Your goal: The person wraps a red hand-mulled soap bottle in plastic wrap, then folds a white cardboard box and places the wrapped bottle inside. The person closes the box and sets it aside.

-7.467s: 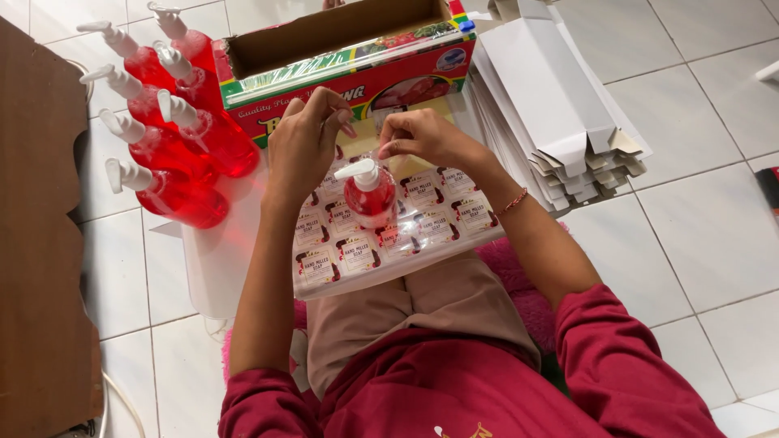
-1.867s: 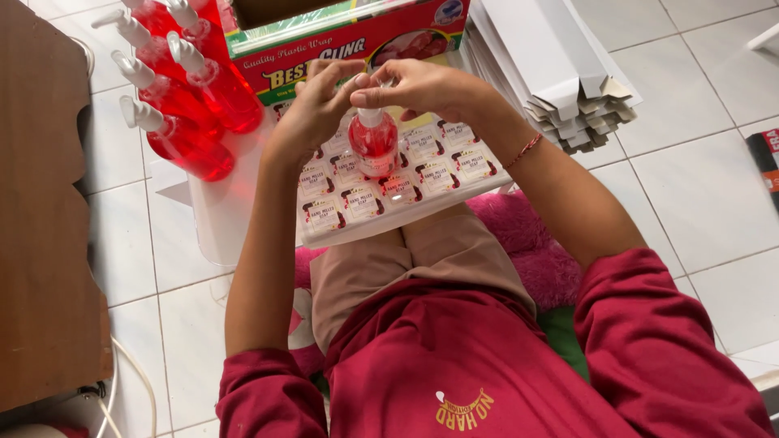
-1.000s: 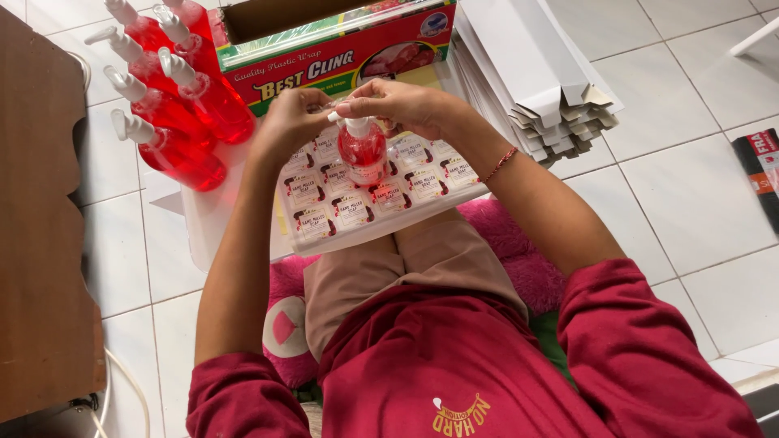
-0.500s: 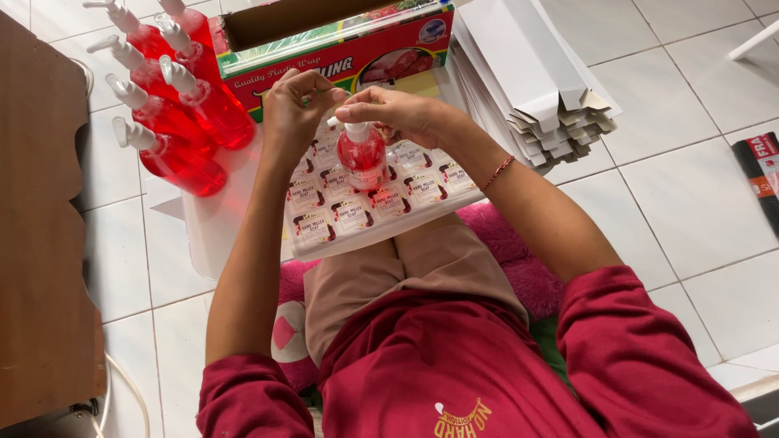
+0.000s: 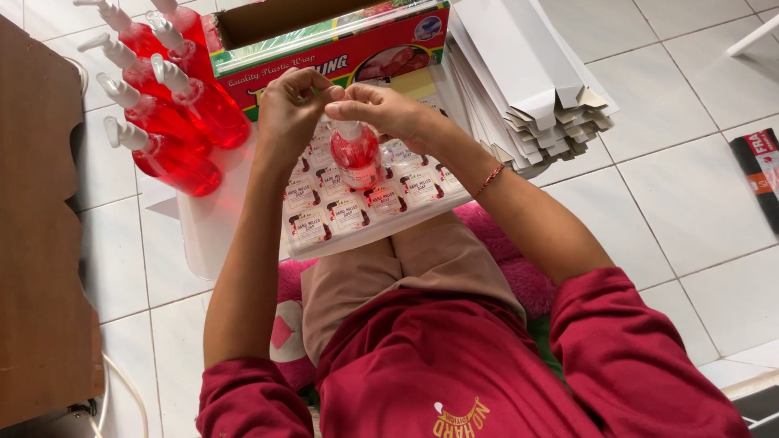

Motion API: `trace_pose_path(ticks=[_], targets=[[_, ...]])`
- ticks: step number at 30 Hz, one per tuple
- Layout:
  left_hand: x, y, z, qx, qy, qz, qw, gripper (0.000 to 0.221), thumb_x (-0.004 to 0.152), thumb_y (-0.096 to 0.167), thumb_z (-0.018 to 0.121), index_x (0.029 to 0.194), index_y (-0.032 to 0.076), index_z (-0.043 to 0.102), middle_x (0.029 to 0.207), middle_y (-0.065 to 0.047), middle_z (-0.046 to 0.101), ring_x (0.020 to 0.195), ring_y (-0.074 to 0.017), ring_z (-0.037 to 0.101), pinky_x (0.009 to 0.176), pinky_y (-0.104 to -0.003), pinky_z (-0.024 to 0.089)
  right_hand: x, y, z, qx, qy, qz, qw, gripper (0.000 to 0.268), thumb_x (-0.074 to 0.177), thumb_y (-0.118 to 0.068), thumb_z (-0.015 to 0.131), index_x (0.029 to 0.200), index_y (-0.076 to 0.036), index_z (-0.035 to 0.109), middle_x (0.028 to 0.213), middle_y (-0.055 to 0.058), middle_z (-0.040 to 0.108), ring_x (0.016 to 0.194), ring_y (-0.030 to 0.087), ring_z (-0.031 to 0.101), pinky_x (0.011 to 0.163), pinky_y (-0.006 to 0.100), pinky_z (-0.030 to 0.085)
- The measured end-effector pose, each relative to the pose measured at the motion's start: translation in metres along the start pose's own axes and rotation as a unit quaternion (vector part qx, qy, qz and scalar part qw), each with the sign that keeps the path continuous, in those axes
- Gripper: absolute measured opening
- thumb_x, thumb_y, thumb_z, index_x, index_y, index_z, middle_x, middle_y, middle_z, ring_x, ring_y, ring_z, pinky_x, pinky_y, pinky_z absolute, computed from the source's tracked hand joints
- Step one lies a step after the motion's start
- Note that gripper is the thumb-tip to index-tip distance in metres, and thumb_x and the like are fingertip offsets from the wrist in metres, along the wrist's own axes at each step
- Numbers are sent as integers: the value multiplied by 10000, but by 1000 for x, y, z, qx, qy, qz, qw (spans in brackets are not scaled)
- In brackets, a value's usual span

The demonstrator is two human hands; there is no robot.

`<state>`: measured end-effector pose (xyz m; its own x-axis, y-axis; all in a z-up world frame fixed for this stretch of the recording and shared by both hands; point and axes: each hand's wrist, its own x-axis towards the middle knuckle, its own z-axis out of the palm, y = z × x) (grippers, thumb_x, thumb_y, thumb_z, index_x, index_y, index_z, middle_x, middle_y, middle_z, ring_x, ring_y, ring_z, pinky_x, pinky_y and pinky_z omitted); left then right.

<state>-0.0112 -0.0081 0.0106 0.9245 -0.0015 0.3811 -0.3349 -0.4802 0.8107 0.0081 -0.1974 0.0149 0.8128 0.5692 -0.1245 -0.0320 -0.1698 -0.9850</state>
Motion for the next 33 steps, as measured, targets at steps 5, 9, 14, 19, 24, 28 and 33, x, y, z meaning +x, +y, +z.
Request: trace_pose_path(ticks=[5,9,14,19,24,28,33], targets=[[-2,2,0,-15,-19,31,999,80,905,-17,766,878,55,744,724,17,612,579,-36,417,476,-209,322,5,7,-4,18,3,-9,1000,563,761,-521,743,1088,-71,653,815,2,593,574,46,475,493,164,346],[-5,1,-8,-82,-97,-40,991,97,1011,118,706,939,54,714,736,14,605,597,-34,407,506,-196,288,0,8,1,27,20,-22,999,457,776,-510,758,965,-105,663,760,-32,537,598,37,464,505,157,350],[-21,12,-26,-111,-145,-117,976,259,1044,296,553,1052,77,689,784,21,586,624,-37,436,537,-198,338,-3,3,2,21,28,-20,999,493,764,-531,739,987,-95,687,835,21,645,695,92,601,585,189,453],[-54,10,-8,-137,-97,-133,977,212,966,161,583,1135,83,683,820,29,586,620,-38,408,537,-192,314,-5,5,2,30,32,-26,999,467,775,-524,736,963,-102,669,873,44,691,723,118,681,611,202,529],[-74,-12,41,119,90,-16,989,485,861,255,825,1202,29,565,931,-50,556,787,-147,535,711,-253,549,-1,11,4,29,47,-52,997,559,761,-530,756,1035,-52,665,861,46,672,664,95,639,532,179,495],[-84,6,51,146,137,1,980,382,845,185,844,1117,6,644,981,-93,614,773,-182,601,708,-327,550,-2,16,8,38,63,-59,996,609,754,-522,769,1076,-20,646,885,55,638,697,90,602,540,166,452],[-78,16,60,127,188,-4,974,422,868,369,816,1065,51,621,873,-30,501,700,-161,516,620,-336,452,-10,13,13,11,101,-85,991,828,702,-721,688,1112,-9,583,924,71,629,808,129,636,661,206,521]])
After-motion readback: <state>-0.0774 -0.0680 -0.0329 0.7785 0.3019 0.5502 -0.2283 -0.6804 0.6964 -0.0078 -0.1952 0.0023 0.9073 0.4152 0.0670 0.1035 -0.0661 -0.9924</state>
